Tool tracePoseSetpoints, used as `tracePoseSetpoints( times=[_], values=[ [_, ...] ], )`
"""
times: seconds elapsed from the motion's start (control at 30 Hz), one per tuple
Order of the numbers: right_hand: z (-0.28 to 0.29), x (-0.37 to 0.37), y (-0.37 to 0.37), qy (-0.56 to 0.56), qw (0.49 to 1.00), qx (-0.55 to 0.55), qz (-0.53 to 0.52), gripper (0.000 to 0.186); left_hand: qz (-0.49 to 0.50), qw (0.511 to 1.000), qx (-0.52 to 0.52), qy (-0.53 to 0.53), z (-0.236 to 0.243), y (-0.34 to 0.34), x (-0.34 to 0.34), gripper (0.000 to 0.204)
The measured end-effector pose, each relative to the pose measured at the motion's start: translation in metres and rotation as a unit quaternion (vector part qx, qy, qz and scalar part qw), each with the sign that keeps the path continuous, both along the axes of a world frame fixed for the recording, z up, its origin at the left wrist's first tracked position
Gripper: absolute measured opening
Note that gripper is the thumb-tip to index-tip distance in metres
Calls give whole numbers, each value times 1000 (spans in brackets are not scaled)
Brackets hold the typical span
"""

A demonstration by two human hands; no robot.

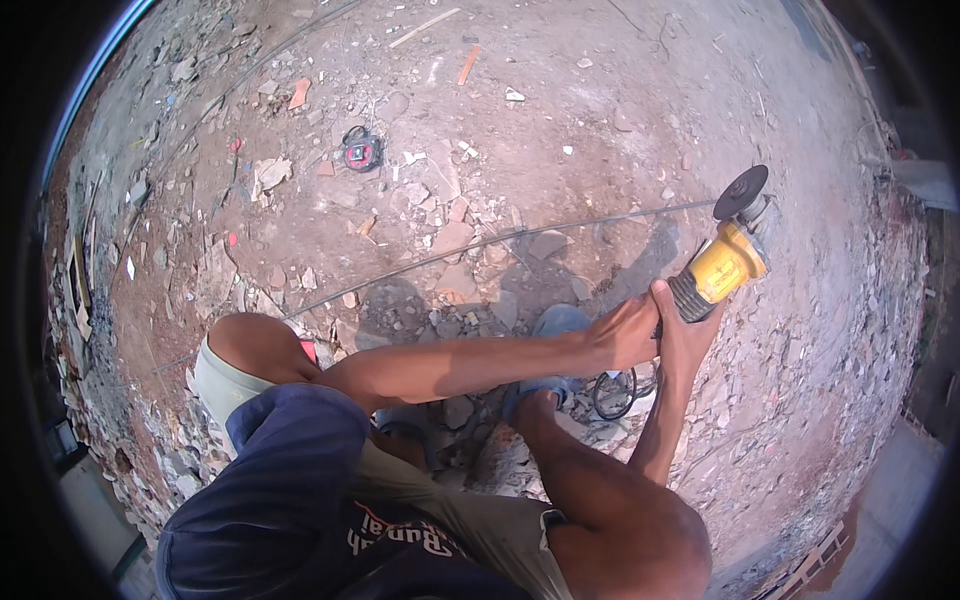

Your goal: The person measures a long metal rod with a tape measure and marks it with a pencil while sitting on the ground. They then use an angle grinder to cut the rod at the marked point. Finally, the person carries the cut rod into a room and places it on a wooden structure.

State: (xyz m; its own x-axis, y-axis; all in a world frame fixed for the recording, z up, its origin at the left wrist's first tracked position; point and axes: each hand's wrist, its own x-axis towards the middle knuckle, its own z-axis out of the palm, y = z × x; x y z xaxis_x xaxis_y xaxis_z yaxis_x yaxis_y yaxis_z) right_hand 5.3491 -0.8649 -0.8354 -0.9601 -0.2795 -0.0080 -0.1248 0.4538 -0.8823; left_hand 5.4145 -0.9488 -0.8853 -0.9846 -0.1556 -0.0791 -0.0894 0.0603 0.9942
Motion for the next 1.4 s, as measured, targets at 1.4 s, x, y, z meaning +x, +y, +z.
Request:
tracePoseSetpoints(
  times=[1.4],
  values=[
    [-74,7,-36,-314,933,67,160,38,109,933,-326,-107,-115,-213,153,35]
  ],
)
